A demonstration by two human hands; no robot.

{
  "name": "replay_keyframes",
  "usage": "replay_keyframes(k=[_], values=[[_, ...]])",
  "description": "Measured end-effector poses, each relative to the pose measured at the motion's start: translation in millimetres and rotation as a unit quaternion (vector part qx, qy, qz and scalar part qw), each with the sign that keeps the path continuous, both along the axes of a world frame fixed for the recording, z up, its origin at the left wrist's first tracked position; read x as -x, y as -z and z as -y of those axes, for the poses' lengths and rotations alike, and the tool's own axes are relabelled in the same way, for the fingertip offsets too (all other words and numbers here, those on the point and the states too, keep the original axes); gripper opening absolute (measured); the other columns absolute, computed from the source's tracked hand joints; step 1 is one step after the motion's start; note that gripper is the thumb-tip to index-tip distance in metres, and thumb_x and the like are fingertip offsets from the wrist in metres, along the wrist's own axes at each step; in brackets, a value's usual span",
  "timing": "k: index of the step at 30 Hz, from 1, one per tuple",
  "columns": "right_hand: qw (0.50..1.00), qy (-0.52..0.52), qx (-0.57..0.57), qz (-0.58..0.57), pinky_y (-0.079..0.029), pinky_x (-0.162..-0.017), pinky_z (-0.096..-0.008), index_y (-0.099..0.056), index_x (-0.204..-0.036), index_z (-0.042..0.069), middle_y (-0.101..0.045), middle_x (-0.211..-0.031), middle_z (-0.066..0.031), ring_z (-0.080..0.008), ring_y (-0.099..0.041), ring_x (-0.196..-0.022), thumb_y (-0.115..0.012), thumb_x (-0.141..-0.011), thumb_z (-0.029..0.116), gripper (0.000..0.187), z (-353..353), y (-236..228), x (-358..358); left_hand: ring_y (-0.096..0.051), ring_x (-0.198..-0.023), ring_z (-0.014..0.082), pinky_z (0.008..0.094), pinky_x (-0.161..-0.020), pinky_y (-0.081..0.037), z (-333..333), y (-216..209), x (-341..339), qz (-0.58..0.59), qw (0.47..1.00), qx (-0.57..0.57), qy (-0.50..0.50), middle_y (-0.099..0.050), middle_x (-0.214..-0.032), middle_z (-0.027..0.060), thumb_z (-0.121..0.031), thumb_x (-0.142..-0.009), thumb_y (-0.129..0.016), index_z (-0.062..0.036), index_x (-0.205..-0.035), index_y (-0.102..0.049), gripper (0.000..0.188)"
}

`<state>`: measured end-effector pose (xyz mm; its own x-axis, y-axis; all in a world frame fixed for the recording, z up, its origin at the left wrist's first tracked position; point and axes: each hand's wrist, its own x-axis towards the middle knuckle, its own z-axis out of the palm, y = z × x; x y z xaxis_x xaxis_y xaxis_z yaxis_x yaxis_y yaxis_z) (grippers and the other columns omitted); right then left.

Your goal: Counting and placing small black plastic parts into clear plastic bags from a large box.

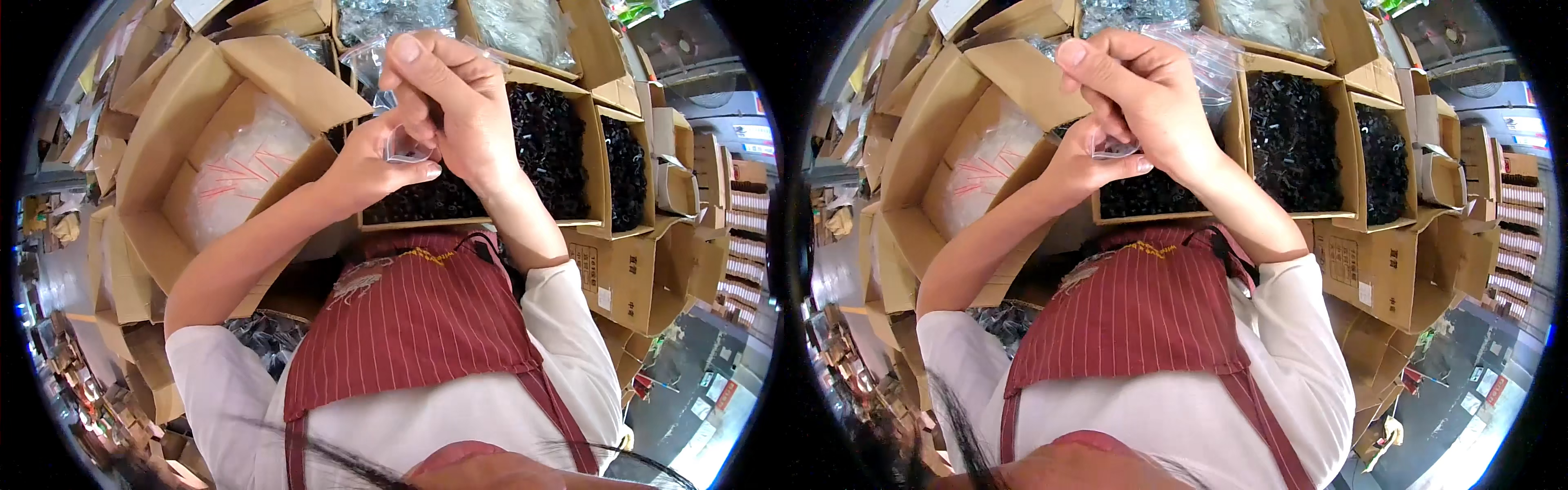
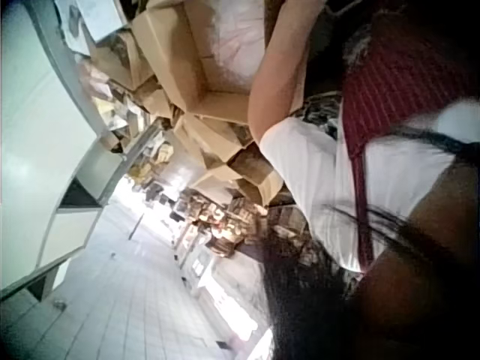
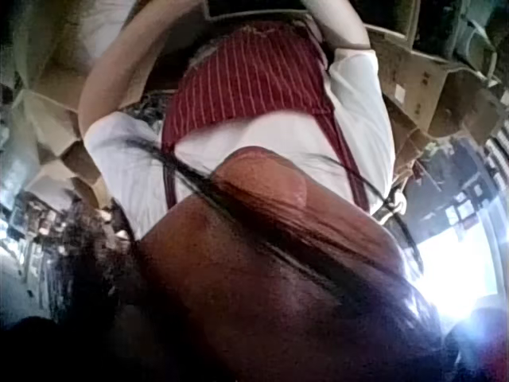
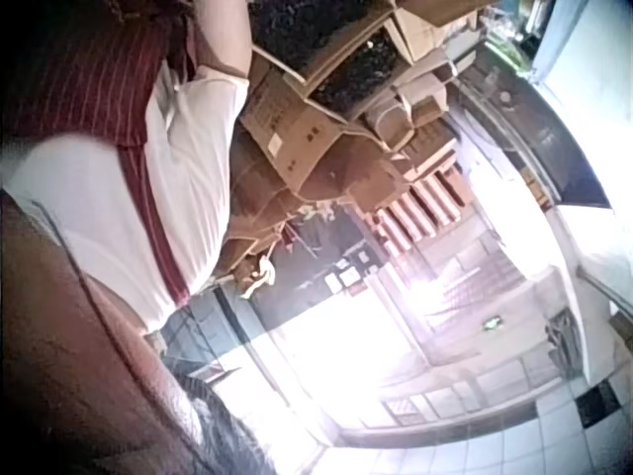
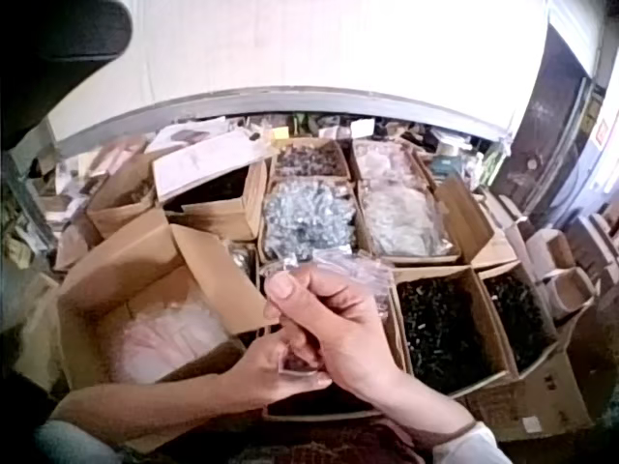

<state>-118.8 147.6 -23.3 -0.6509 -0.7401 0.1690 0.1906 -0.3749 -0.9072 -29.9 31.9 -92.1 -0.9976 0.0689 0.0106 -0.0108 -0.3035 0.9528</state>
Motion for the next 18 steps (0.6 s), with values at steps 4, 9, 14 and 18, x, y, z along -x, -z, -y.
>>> replay_keyframes(k=[4, 9, 14, 18], values=[[0.999, -0.002, 0.019, -0.038, -0.034, -0.047, -0.0210, -0.068, -0.085, 0.000, -0.055, -0.058, -0.0007, -0.0055, -0.047, -0.050, -0.057, -0.104, 0.030, 0.037, 5.6, 3.8, -3.5, -0.057, -0.102, 0.0139, 0.0327, -0.090, -0.050, 2.2, 2.9, 0.0, -0.007, 0.997, 0.081, -0.016, -0.059, -0.107, 0.0037, 0.003, -0.083, -0.073, -0.0019, -0.111, -0.056, 0.033], [0.997, -0.039, 0.000, -0.070, -0.044, -0.058, -0.0253, -0.070, -0.093, -0.004, -0.065, -0.067, -0.0084, -0.0129, -0.060, -0.061, -0.047, -0.107, 0.034, 0.046, 0.6, 5.2, -0.2, -0.060, -0.102, 0.0156, 0.0334, -0.092, -0.052, -0.5, -5.5, -0.9, -0.047, 0.993, 0.096, -0.049, -0.061, -0.109, 0.0047, 0.006, -0.082, -0.073, -0.0009, -0.119, -0.056, 0.041], [0.998, -0.040, -0.033, -0.042, -0.054, -0.084, -0.0359, -0.070, -0.103, -0.006, -0.072, -0.098, -0.0205, -0.0265, -0.071, -0.090, -0.053, -0.101, 0.034, 0.044, -11.5, -8.4, -6.2, -0.061, -0.106, 0.0161, 0.0326, -0.094, -0.051, 6.4, -3.7, 2.1, -0.055, 0.994, 0.097, -0.019, -0.063, -0.112, 0.0055, 0.006, -0.081, -0.074, -0.0005, -0.127, -0.056, 0.049], [0.962, -0.051, 0.077, -0.258, -0.050, -0.099, -0.0363, -0.071, -0.093, 0.001, -0.071, -0.115, -0.0153, -0.0215, -0.065, -0.107, -0.065, -0.090, 0.012, 0.013, -21.3, 2.0, 17.8, -0.063, -0.104, 0.0176, 0.0331, -0.095, -0.051, 6.9, -7.2, -0.4, -0.032, 0.997, 0.058, -0.031, -0.064, -0.109, 0.0056, 0.005, -0.082, -0.073, 0.0004, -0.123, -0.058, 0.045]])
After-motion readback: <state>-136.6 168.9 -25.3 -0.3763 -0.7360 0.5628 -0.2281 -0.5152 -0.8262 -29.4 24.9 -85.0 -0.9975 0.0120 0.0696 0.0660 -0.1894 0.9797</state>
